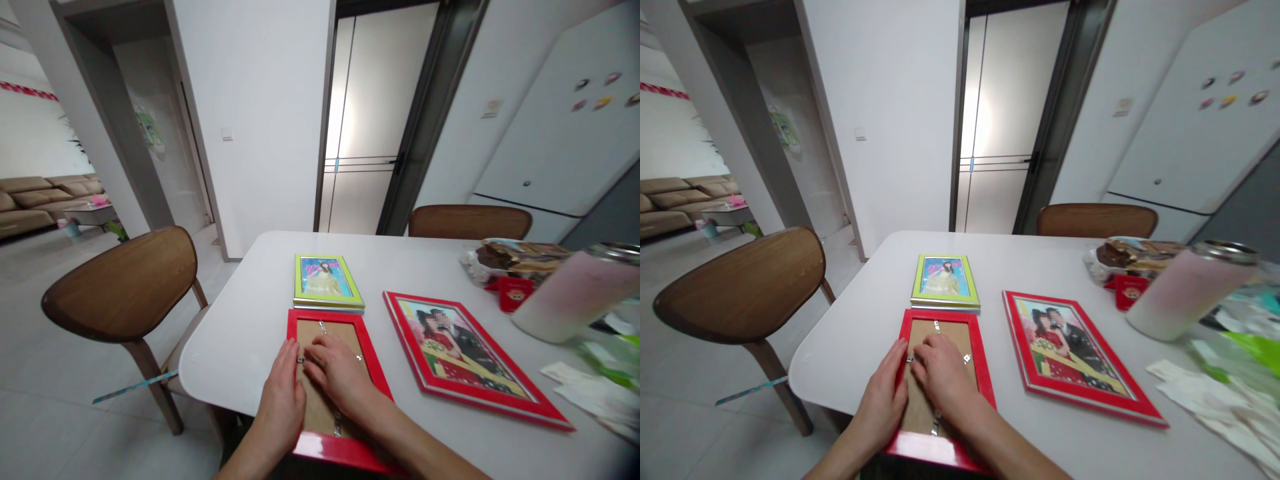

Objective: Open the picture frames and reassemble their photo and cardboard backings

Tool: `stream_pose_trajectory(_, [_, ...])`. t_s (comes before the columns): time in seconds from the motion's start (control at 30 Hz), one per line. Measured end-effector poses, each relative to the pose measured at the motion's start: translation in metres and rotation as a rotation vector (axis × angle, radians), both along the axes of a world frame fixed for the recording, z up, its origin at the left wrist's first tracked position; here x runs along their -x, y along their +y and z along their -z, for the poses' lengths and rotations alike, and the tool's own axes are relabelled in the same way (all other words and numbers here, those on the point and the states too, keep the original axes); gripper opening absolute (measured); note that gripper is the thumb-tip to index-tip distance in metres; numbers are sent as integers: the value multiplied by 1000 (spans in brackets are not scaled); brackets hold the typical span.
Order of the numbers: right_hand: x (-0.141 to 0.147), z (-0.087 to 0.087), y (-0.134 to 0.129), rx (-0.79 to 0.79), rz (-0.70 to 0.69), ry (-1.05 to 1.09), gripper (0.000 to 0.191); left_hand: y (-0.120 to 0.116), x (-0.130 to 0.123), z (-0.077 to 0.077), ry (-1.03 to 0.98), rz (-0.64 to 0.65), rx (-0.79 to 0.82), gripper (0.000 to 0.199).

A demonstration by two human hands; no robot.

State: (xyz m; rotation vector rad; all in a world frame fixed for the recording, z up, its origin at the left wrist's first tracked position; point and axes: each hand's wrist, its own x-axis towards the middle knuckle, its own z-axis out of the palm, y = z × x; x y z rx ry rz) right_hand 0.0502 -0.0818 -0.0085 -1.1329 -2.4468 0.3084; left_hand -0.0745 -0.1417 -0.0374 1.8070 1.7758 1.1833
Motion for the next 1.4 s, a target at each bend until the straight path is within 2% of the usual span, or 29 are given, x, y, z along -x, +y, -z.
stream_pose_trajectory(0.13, [18,4,6,-22,29,-25,20,0,-2,-2,-68,-14,6,56])
stream_pose_trajectory(0.37, [-2,11,28,-51,144,-3,24,0,-2,1,-46,-4,6,58])
stream_pose_trajectory(0.53, [-3,14,37,-19,89,4,26,1,-3,-1,-35,-3,8,56])
stream_pose_trajectory(0.63, [-13,5,28,21,31,20,29,0,-3,-3,-13,-8,20,55])
stream_pose_trajectory(0.83, [-51,-16,-16,372,-293,-20,25,-1,-3,-1,-15,6,8,57])
stream_pose_trajectory(0.93, [-50,-15,-30,332,-287,-24,14,0,-2,2,-21,-1,-7,58])
stream_pose_trajectory(1.03, [-45,-13,-33,257,-258,-5,17,0,-1,4,-19,2,-7,58])
stream_pose_trajectory(1.13, [-47,-16,-31,279,-321,-50,26,-2,-1,3,-21,10,4,56])
stream_pose_trajectory(1.2, [-49,-18,-30,298,-343,-75,24,-2,-1,3,-24,14,0,56])
stream_pose_trajectory(1.3, [-48,-18,-29,274,-294,-49,15,-2,-2,3,-26,9,-11,55])
stream_pose_trajectory(1.4, [-46,-16,-29,260,-238,8,15,-1,-2,3,-30,10,-12,55])
